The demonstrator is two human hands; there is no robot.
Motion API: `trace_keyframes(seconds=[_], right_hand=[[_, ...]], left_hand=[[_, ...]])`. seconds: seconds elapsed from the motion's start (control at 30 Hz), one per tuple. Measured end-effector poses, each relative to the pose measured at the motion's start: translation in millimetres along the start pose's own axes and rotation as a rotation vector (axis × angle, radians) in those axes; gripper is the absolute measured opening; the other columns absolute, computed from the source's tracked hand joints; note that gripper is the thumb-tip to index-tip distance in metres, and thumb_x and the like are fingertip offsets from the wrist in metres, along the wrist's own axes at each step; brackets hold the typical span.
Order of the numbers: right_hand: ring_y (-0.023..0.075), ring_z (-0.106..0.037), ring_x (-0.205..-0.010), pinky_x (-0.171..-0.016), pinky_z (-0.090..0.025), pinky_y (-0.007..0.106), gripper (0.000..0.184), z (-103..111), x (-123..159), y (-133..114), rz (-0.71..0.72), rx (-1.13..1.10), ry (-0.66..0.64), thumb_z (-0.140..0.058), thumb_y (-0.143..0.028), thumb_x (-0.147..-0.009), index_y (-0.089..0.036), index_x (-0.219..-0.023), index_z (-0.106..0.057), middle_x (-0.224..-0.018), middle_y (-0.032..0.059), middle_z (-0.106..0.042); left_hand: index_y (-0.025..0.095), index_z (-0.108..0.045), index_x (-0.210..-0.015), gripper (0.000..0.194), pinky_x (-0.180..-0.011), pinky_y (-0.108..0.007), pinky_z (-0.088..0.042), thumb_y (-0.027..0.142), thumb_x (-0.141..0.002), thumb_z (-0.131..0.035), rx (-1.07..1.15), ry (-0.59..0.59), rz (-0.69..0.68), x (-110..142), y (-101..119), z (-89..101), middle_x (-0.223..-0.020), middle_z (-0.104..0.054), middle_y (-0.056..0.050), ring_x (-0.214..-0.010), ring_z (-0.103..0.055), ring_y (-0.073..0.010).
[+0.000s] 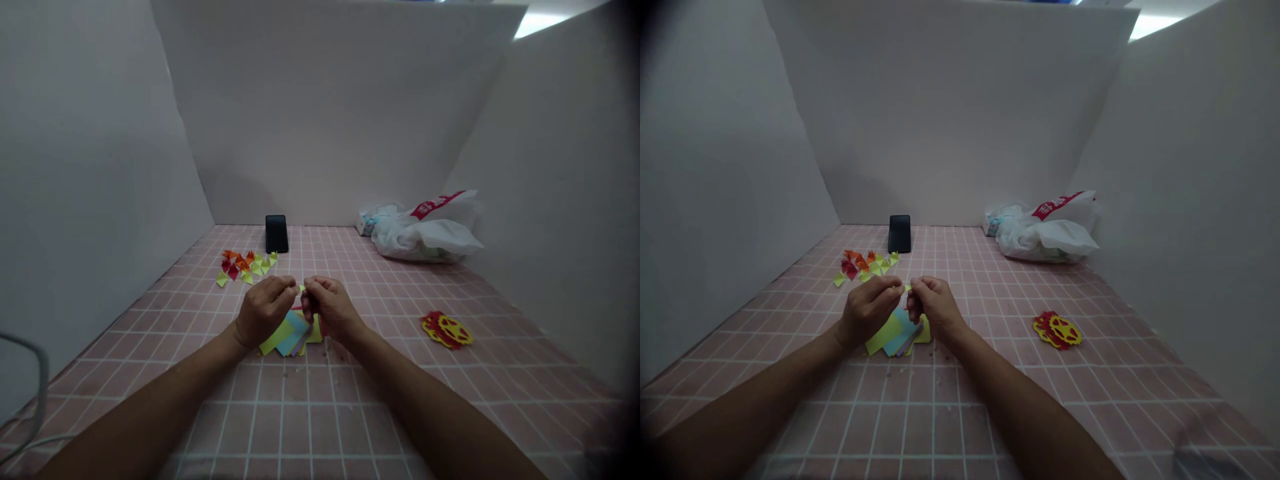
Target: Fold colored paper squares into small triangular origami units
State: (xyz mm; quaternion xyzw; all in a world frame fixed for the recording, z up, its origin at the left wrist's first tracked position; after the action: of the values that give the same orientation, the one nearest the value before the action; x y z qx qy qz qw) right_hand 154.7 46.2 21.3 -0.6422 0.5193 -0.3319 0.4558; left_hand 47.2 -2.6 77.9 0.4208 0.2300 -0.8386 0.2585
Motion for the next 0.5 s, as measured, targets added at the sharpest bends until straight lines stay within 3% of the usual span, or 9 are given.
trace_keyframes(seconds=[0.2,0.37,0.5], right_hand=[[0.0082,-0.052,-0.036,-0.034,-0.039,0.018,0.034,3.5,-1.5,-7.1,-0.009,-0.051,-0.068,-0.064,-0.047,-0.077,-0.015,-0.068,-0.058,-0.052,-0.0021,-0.057],[0.0082,-0.053,-0.04,-0.037,-0.042,0.019,0.022,-5.3,2.9,-5.2,-0.024,-0.103,-0.186,-0.067,-0.036,-0.078,-0.015,-0.076,-0.06,-0.057,-0.0022,-0.06],[0.0078,-0.053,-0.041,-0.038,-0.042,0.018,0.019,-6.6,3.7,-1.0,-0.042,-0.138,-0.176,-0.07,-0.03,-0.076,-0.016,-0.078,-0.058,-0.058,-0.0032,-0.06]], left_hand=[[0.016,-0.058,-0.093,0.012,-0.075,-0.03,-0.052,0.008,-0.084,-0.056,0.007,0.012,0.009,1.2,-3.1,2.0,-0.094,-0.067,-0.009,-0.085,-0.061,-0.0173],[0.016,-0.058,-0.093,0.013,-0.077,-0.032,-0.052,0.006,-0.083,-0.057,0.013,0.03,0.014,1.4,-6.2,3.5,-0.093,-0.065,-0.01,-0.088,-0.06,-0.019],[0.015,-0.058,-0.095,0.016,-0.078,-0.033,-0.052,0.006,-0.082,-0.058,0.035,0.015,0.017,2.8,-7.8,2.7,-0.094,-0.064,-0.01,-0.088,-0.06,-0.0194]])
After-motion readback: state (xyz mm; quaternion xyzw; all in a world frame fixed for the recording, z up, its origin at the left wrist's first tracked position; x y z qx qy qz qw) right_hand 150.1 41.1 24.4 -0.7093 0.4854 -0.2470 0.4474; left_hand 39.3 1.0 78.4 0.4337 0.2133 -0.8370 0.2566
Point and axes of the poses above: each hand's wrist, its own x-axis away from the middle knuckle, its own z-axis out of the back of the hand, y = z × x, the point moved 7 cm from there along -x, towards the middle knuckle
